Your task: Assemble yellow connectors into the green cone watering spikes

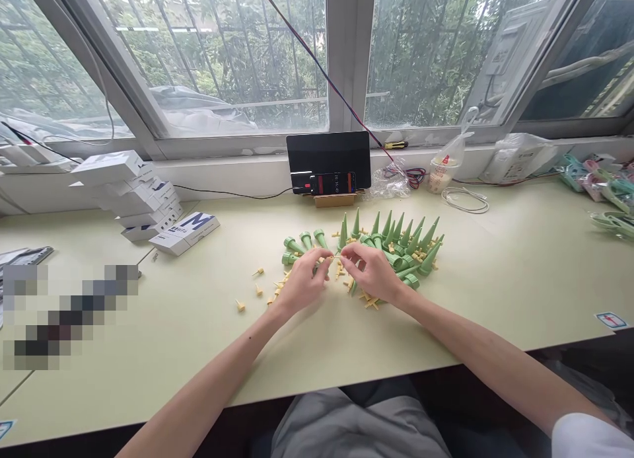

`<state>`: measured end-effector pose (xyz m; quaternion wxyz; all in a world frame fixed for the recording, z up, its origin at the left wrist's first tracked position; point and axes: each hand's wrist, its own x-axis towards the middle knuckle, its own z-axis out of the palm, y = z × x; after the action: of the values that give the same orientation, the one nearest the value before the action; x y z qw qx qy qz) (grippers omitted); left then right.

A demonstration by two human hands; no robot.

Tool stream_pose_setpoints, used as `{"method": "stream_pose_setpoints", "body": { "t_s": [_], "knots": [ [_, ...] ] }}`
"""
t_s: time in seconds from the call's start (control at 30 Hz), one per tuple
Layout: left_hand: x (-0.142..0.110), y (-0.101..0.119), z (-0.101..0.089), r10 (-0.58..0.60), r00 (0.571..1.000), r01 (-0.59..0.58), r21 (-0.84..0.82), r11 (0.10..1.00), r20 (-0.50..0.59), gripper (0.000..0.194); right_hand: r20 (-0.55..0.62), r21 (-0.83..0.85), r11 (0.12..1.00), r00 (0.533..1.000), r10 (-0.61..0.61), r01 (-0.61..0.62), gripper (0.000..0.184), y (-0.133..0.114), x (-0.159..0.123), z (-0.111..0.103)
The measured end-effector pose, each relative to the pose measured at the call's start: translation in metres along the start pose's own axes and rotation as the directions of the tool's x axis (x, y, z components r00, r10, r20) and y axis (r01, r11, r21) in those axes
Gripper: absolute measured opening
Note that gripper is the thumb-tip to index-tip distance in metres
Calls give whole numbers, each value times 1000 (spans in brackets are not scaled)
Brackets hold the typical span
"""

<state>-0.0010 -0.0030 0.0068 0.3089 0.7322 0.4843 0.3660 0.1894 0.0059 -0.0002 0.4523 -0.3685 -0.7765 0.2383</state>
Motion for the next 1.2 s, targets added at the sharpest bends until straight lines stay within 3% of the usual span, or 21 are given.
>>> {"method": "stream_pose_setpoints", "body": {
  "t_s": [0.17, 0.3, 0.5, 0.7, 1.0, 1.2],
  "knots": [
    [2, 5, -2, -149, 988, 132, -285, 949, -39, 25, 35, 10, 1000, 999, -6, 5, 9, 1, 0, 0],
    [5, 12, -4, -215, 976, 160, -538, 828, -40, 23, 43, 17, 1000, 999, -2, 1, 8, 2, -1, 1],
    [8, 11, -7, -295, 955, 192, -713, 675, -23, 23, 61, 13, 1000, 998, 6, -7, 8, 1, -1, 1],
    [9, 7, -7, -368, 930, 227, -803, 551, 10, 21, 78, 23, 1000, 997, -7, 5, 9, -2, -3, 2],
    [11, 10, -10, -522, 853, 295, -837, 461, 13, 18, -7, 60, 998, 1000, -8, 8, 11, -9, -3, 1],
    [11, 14, -11, -563, 826, 324, -841, 432, 29, 22, -28, 85, 996, 999, -22, 25, 11, -11, -4, 0]
  ]
}}
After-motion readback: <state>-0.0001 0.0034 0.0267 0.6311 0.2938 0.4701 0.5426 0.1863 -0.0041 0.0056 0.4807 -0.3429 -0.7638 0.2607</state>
